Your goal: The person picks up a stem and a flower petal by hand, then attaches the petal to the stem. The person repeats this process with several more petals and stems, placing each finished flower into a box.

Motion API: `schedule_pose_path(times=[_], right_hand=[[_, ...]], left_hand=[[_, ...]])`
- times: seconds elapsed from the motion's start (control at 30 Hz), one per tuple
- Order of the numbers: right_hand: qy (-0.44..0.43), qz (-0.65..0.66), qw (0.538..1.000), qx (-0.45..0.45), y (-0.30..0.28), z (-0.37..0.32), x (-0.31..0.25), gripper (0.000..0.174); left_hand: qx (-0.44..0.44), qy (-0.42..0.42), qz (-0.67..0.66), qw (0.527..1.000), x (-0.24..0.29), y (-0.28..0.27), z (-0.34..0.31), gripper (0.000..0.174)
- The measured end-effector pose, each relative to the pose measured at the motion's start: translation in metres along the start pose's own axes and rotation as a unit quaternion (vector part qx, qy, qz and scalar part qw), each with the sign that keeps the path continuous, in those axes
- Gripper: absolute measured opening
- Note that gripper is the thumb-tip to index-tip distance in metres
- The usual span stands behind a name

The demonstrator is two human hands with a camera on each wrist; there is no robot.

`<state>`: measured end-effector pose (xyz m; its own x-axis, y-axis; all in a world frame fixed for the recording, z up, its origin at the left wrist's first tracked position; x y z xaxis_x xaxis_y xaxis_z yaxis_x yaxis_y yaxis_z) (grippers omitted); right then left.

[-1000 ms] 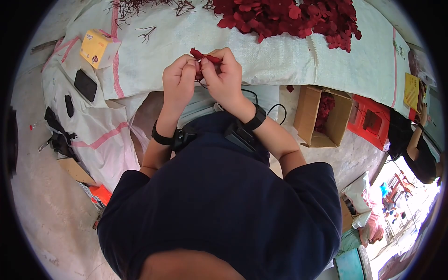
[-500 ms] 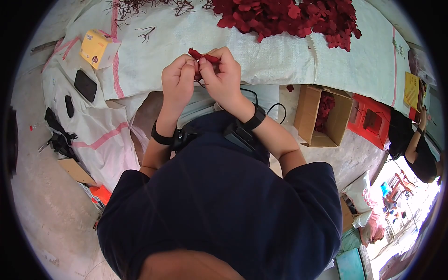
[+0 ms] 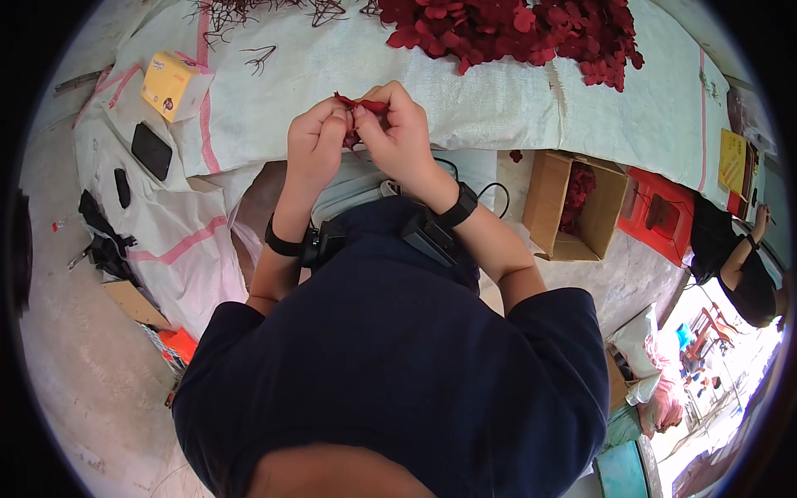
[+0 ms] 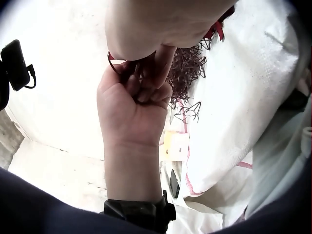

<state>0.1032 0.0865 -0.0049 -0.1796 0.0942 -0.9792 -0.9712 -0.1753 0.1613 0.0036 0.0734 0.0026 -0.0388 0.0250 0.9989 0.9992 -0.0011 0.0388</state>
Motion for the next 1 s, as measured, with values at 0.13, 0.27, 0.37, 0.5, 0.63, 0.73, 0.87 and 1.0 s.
schedule_pose_path(times=[0.13, 0.27, 0.37, 0.5, 0.63, 0.73, 0.87, 1.0], right_hand=[[0.004, -0.006, 1.0, -0.031, 0.001, 0.0, 0.001, 0.007], [0.013, -0.013, 0.998, -0.054, 0.0, 0.001, 0.006, 0.008], [0.036, -0.004, 0.998, -0.046, 0.0, 0.003, 0.004, 0.008], [0.074, 0.021, 0.997, -0.013, 0.001, 0.008, 0.005, 0.008], [0.066, 0.018, 0.998, 0.002, 0.002, 0.009, 0.005, 0.008], [0.065, -0.004, 0.998, 0.003, 0.002, 0.008, 0.005, 0.008], [0.073, 0.034, 0.997, 0.017, 0.002, 0.007, 0.009, 0.009], [0.086, 0.04, 0.995, 0.01, 0.002, 0.005, 0.009, 0.009]], left_hand=[[-0.013, -0.04, -0.013, 0.999, -0.003, 0.0, 0.0, 0.014], [-0.046, -0.058, -0.024, 0.997, -0.006, 0.003, 0.0, 0.015], [-0.012, -0.036, -0.026, 0.999, -0.012, -0.002, 0.002, 0.011], [0.108, -0.059, -0.138, 0.983, -0.007, -0.008, 0.001, 0.007], [0.093, -0.052, -0.083, 0.991, -0.008, -0.01, 0.001, 0.005], [0.096, -0.038, -0.074, 0.992, -0.004, -0.008, 0.001, 0.006], [0.095, -0.026, -0.047, 0.994, -0.003, -0.009, -0.001, 0.006], [0.092, -0.029, -0.038, 0.995, -0.002, -0.007, -0.002, 0.006]])
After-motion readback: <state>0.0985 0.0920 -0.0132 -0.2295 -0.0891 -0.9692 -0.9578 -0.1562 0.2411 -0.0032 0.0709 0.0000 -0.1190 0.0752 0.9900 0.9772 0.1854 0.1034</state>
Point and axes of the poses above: each hand's wrist, its own z-axis towards the middle knuckle, its own y-axis out of the palm, x = y × z, the point moved 8 cm from there along z, towards the middle knuckle, and after that the axes turned 5 degrees about -z, right-handed, at the moved point
